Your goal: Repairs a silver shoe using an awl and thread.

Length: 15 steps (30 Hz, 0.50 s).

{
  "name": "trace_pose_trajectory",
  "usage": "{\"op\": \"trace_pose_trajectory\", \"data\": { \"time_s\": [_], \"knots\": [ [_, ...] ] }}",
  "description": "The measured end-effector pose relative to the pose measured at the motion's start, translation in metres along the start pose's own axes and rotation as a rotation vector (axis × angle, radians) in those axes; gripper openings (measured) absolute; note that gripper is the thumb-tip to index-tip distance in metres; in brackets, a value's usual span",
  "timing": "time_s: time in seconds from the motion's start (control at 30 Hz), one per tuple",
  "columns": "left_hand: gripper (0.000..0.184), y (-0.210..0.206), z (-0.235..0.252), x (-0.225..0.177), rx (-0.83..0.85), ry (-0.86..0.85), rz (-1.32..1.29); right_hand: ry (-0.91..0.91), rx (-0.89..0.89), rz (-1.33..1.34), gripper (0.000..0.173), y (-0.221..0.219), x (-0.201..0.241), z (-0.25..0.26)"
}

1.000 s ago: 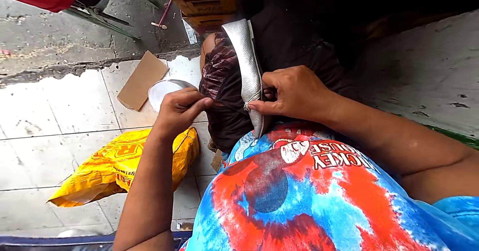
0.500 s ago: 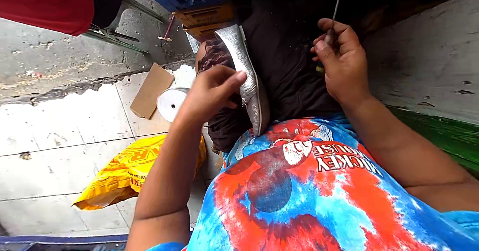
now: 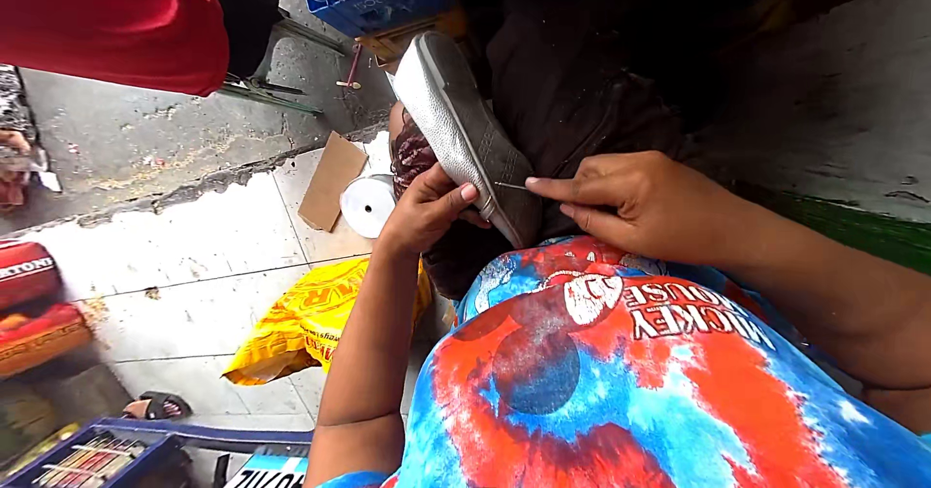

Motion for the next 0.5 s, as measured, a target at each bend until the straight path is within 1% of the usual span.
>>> {"op": "trace_pose_trajectory", "data": {
  "time_s": [0.2,0.5],
  "knots": [
    [0.019,0.0005,-0.0031,-0.0003,0.005,-0.017,-0.017,0.000,0.024,-0.001,0.041,-0.0074,-0.0058,0.0068],
    [0.019,-0.0011,-0.0005,-0.0006,0.013,-0.020,0.002,-0.009,0.050,0.021,0.041,-0.0055,-0.0088,0.0068]
  ]
}}
Point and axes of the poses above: each hand's wrist, its own z-axis towards the middle knuckle, its own y-axis out of the back of the hand, x = y × z, the point moved 5 cm from there along z, towards the middle knuckle, and after that the axes turned 12 degrees about x, right-handed, at the moved point
